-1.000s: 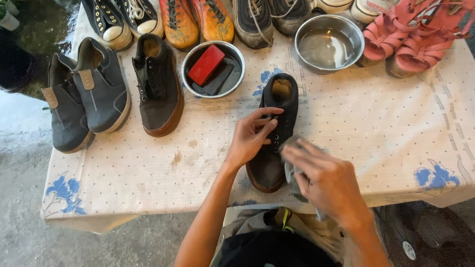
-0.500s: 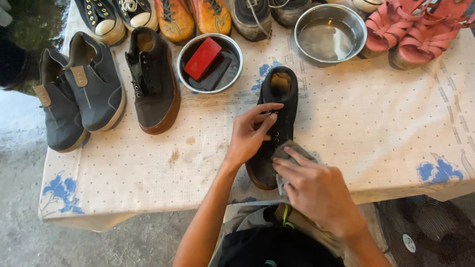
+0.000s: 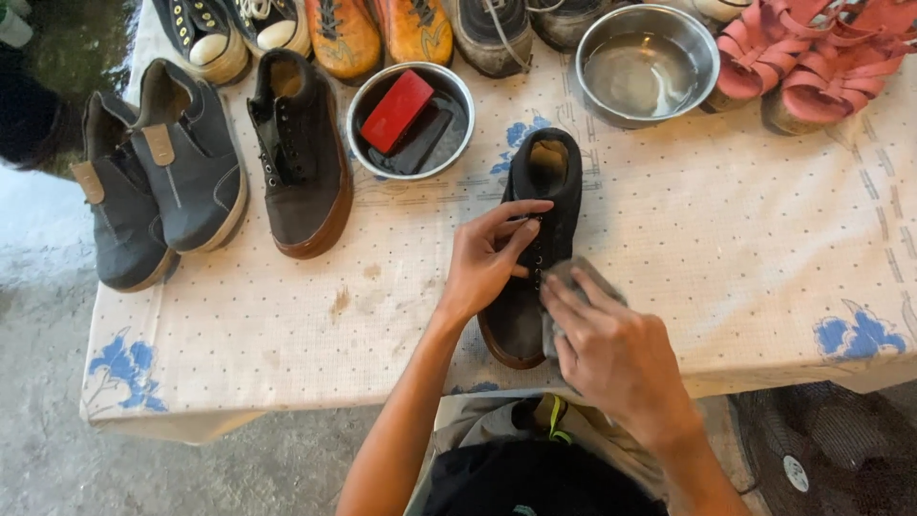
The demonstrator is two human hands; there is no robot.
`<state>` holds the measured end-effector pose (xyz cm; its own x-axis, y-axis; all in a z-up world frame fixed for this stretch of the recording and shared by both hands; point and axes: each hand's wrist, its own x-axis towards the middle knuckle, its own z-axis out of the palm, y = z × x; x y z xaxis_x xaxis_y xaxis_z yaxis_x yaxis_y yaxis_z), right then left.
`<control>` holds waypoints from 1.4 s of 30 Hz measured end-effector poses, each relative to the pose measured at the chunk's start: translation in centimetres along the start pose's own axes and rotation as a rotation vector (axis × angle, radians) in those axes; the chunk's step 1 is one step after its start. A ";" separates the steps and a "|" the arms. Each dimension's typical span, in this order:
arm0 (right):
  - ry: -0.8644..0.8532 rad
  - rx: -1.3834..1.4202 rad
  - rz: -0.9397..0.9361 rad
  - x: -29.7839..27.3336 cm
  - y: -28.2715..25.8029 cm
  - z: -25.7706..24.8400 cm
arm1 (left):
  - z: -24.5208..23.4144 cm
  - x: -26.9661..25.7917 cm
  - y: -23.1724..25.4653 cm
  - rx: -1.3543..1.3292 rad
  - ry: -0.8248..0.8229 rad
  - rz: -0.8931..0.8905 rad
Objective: The person scrubs a black shoe with a red sponge, then wipes it with a gray cloth. They dip the sponge into a metal bowl of water and continue scrubbing the shoe's sole and sides.
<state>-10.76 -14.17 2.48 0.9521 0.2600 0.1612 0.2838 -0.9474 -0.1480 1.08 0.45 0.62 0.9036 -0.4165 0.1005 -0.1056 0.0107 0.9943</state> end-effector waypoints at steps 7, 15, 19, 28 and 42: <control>0.025 0.097 -0.002 -0.3 1.0 -1.5 | -0.1 -0.1 0.5 0.039 -0.006 0.038; 0.302 -0.094 0.044 1.4 -0.9 2.1 | 0.1 -0.1 0.1 0.036 0.027 -0.018; 0.166 -0.081 -0.027 0.2 -0.3 1.2 | 0.1 -0.2 0.0 0.002 0.017 0.011; -0.036 0.191 -0.013 -0.4 2.3 -0.7 | 0.2 -0.3 0.0 -0.024 0.047 -0.017; 0.088 0.070 0.030 2.3 0.6 0.0 | 0.4 -0.5 -0.5 -0.064 0.077 0.022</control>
<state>-8.43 -14.19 2.77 0.9474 0.2111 0.2407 0.2653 -0.9384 -0.2212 0.49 0.31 0.04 0.9307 -0.3445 0.1226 -0.1016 0.0787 0.9917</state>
